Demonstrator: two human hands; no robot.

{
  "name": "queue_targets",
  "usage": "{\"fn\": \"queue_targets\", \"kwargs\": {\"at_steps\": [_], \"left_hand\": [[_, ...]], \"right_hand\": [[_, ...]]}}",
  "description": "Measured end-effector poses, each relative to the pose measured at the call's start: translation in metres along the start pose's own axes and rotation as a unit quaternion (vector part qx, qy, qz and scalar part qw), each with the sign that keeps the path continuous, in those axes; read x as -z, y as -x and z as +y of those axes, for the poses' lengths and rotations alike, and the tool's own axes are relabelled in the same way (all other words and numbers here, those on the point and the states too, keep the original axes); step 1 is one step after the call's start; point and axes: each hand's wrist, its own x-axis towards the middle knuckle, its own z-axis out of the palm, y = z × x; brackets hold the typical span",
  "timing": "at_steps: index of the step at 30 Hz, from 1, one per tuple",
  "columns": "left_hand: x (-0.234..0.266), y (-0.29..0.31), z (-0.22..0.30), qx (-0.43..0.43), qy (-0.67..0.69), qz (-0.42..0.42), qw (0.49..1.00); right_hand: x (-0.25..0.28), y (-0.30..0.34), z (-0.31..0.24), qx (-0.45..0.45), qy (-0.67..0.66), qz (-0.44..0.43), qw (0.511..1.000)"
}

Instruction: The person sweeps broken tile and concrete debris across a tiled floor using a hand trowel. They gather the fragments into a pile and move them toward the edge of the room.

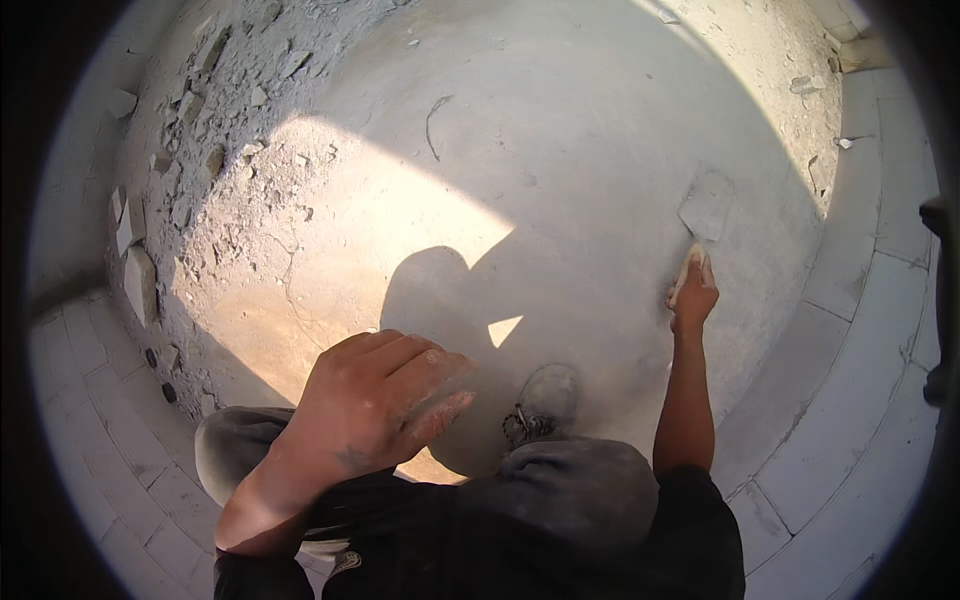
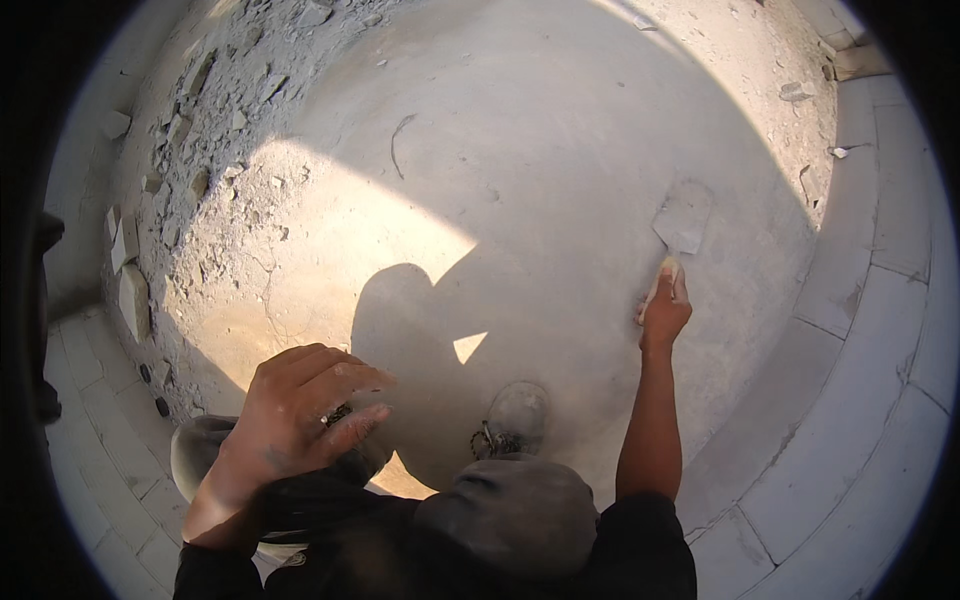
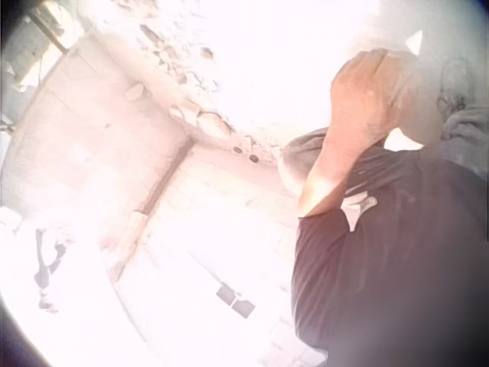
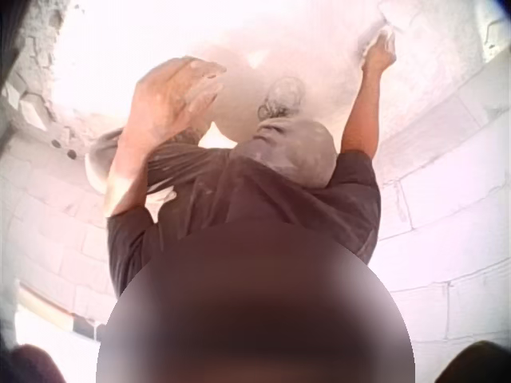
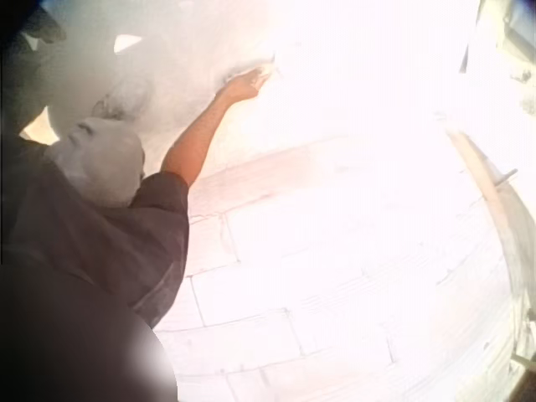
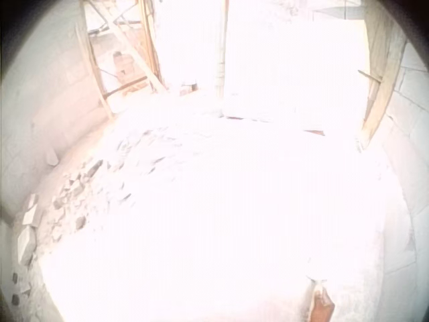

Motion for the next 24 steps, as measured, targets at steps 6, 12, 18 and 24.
{"fn": "queue_targets", "kwargs": {"at_steps": [6, 12, 18, 24], "left_hand": [[-0.012, -0.014, -0.027, -0.056, 0.101, -0.074, 0.991], [-0.027, -0.014, -0.038, -0.092, 0.212, -0.145, 0.962], [-0.028, 0.005, -0.039, -0.188, 0.237, -0.225, 0.926], [-0.017, 0.014, -0.061, -0.173, 0.238, -0.189, 0.937]], "right_hand": [[-0.150, 0.112, -0.032, 0.431, 0.463, -0.198, 0.749], [-0.044, 0.097, -0.060, 0.401, 0.481, -0.067, 0.777], [0.076, 0.126, 0.054, -0.173, -0.153, 0.316, 0.920], [-0.056, 0.204, 0.105, -0.124, -0.126, 0.160, 0.971]]}}
